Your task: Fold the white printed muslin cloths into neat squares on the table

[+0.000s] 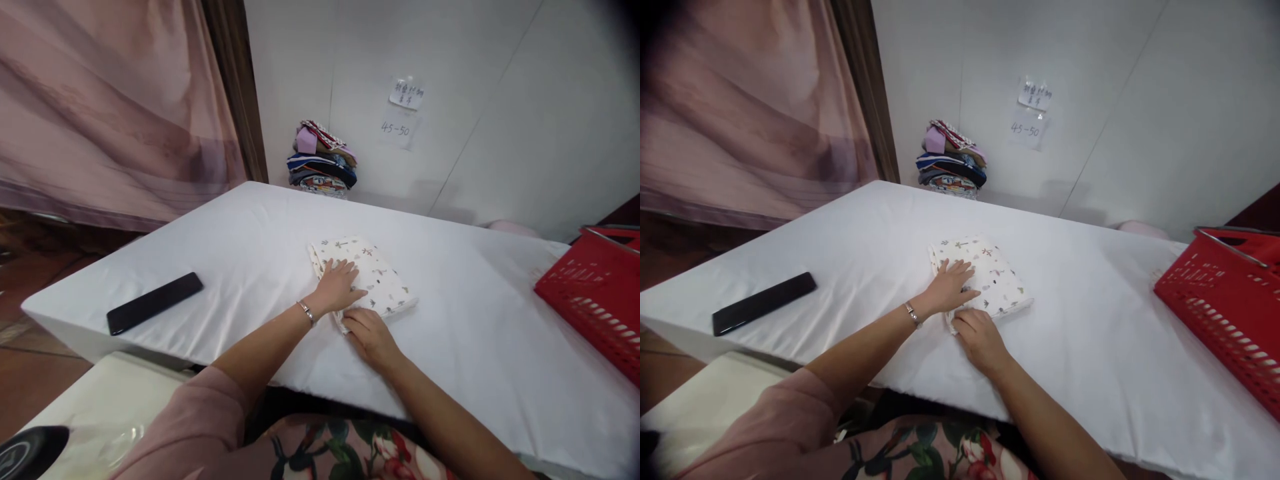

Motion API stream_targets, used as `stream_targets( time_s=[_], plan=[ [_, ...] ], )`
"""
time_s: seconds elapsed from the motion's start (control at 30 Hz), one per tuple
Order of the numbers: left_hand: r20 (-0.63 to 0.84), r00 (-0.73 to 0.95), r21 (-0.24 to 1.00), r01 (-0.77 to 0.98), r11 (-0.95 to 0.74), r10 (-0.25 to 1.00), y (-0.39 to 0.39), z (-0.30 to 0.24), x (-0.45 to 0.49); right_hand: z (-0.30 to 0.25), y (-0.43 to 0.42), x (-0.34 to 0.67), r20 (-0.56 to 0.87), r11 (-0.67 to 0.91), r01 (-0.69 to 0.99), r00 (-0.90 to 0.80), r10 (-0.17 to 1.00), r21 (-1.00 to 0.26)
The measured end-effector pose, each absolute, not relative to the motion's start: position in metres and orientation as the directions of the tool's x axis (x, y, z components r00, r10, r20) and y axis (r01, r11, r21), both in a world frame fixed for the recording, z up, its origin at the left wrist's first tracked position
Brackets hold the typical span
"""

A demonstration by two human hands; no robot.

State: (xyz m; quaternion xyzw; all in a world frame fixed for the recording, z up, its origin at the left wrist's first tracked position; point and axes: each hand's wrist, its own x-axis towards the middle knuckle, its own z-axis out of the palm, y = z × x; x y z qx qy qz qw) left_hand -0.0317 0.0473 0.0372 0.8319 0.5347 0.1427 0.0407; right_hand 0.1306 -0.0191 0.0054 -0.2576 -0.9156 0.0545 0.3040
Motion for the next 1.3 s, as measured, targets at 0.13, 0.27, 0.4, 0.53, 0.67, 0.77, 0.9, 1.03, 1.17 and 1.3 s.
stream_targets(
  time_s=[0.13, 0.27, 0.4, 0.53, 0.67, 0.77, 0.9, 1.03, 1.17, 1.3],
  plan=[
    [0.169, 0.391, 0.247, 0.872, -0.423, 0.905, 0.049, 0.023, -0.033, 0.005, -0.017, 0.131, 0.521, 0.865, 0.428, -0.692, 0.500, -0.262],
    [0.218, 0.382, 0.268, 0.861, -0.432, 0.898, 0.047, 0.019, -0.038, 0.007, -0.017, 0.130, 0.516, 0.869, 0.410, -0.700, 0.494, -0.276],
    [0.254, 0.415, 0.322, 0.815, -0.481, 0.873, 0.033, 0.023, -0.043, 0.011, -0.018, 0.129, 0.496, 0.852, 0.425, -0.693, 0.524, -0.305],
    [0.294, 0.459, 0.430, 0.720, -0.545, 0.838, 0.002, 0.022, -0.051, 0.012, -0.020, 0.129, 0.492, 0.844, 0.431, -0.685, 0.537, -0.320],
    [0.339, 0.467, 0.549, 0.607, -0.575, 0.817, -0.030, 0.016, -0.062, 0.011, -0.020, 0.129, 0.510, 0.839, 0.426, -0.666, 0.544, -0.338],
    [0.365, 0.481, 0.585, 0.547, -0.599, 0.797, -0.045, 0.013, -0.069, 0.009, -0.021, 0.129, 0.527, 0.843, 0.423, -0.658, 0.538, -0.333],
    [0.389, 0.478, 0.563, 0.553, -0.614, 0.787, -0.050, 0.011, -0.070, 0.003, -0.020, 0.131, 0.567, 0.855, 0.437, -0.643, 0.515, -0.281],
    [0.422, 0.448, 0.510, 0.601, -0.615, 0.788, -0.048, 0.009, -0.066, 0.002, -0.023, 0.135, 0.551, 0.838, 0.480, -0.640, 0.536, -0.258],
    [0.427, 0.433, 0.470, 0.644, -0.603, 0.794, -0.048, 0.007, -0.064, 0.009, -0.024, 0.143, 0.473, 0.840, 0.475, -0.695, 0.542, -0.263],
    [0.436, 0.418, 0.458, 0.658, -0.597, 0.797, -0.048, 0.005, -0.065, 0.011, -0.013, 0.159, 0.431, 0.779, 0.542, -0.650, 0.626, -0.314]
  ],
)
